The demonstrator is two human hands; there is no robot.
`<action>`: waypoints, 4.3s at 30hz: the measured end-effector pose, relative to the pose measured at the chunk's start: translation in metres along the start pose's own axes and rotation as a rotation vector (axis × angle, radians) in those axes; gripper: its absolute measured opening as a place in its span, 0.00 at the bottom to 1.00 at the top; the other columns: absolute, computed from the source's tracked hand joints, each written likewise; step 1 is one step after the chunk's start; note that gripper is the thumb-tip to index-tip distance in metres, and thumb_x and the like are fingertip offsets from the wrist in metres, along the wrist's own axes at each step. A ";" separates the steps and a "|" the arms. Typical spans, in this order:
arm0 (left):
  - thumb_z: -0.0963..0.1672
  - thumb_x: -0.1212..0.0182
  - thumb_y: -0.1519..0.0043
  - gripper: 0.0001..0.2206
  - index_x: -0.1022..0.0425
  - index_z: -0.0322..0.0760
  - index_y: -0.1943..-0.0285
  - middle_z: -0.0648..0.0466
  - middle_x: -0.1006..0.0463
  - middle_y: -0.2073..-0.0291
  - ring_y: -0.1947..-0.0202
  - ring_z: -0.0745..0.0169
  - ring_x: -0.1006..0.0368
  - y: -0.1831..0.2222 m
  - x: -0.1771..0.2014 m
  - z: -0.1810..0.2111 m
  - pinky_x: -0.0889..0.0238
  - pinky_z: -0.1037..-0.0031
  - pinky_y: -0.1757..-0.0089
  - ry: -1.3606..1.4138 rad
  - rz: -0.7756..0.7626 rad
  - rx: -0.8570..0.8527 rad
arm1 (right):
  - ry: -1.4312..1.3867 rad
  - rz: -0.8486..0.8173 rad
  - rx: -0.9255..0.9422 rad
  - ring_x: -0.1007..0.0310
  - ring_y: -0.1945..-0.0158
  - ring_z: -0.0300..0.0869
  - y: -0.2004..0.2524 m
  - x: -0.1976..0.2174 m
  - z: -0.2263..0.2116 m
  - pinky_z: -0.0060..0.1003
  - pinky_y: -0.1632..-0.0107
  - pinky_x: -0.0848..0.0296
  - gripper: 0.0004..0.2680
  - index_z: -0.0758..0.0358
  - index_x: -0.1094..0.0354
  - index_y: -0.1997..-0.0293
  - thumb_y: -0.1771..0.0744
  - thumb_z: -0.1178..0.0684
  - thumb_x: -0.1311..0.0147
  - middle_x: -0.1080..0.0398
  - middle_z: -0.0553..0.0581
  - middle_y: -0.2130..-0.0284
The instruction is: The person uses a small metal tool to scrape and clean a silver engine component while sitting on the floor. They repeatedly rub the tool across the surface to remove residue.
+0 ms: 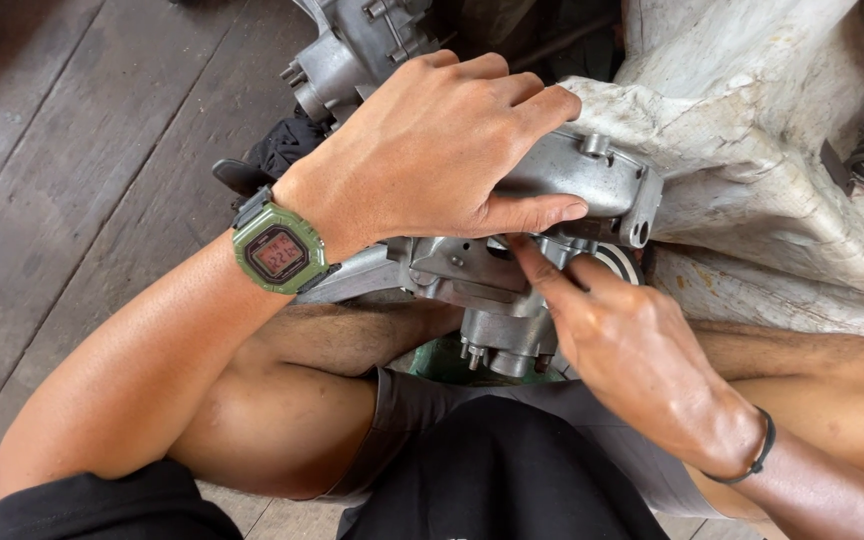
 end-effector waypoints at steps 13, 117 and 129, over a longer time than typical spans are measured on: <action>0.63 0.50 0.29 0.29 0.27 0.37 0.48 0.53 0.21 0.65 0.66 0.46 0.25 -0.001 0.000 0.000 0.33 0.56 0.68 0.035 -0.005 -0.004 | -0.405 0.062 -0.247 0.31 0.70 0.32 0.016 -0.003 0.009 0.30 0.70 0.25 0.27 0.54 0.40 0.26 0.37 0.54 0.44 0.37 0.42 0.72; 0.58 0.51 0.34 0.25 0.25 0.40 0.43 0.52 0.17 0.60 0.61 0.46 0.21 -0.003 -0.008 -0.005 0.28 0.57 0.61 -0.013 -0.068 0.099 | -0.786 0.007 -0.013 0.30 0.82 0.55 0.033 -0.040 0.021 0.53 0.79 0.27 0.28 0.57 0.49 0.23 0.36 0.63 0.52 0.35 0.57 0.65; 0.60 0.54 0.34 0.27 0.26 0.41 0.41 0.53 0.17 0.56 0.58 0.48 0.21 -0.001 -0.005 0.001 0.28 0.57 0.62 0.002 -0.106 0.159 | -0.854 0.043 0.016 0.37 0.84 0.45 0.036 -0.031 0.026 0.45 0.86 0.33 0.27 0.63 0.48 0.25 0.36 0.68 0.56 0.35 0.57 0.69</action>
Point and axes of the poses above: each hand's wrist, its own y-axis away from the middle knuckle, its own x-axis out of the back of the hand, z = x × y, the point moved 5 cm from there along -y, towards the middle knuckle
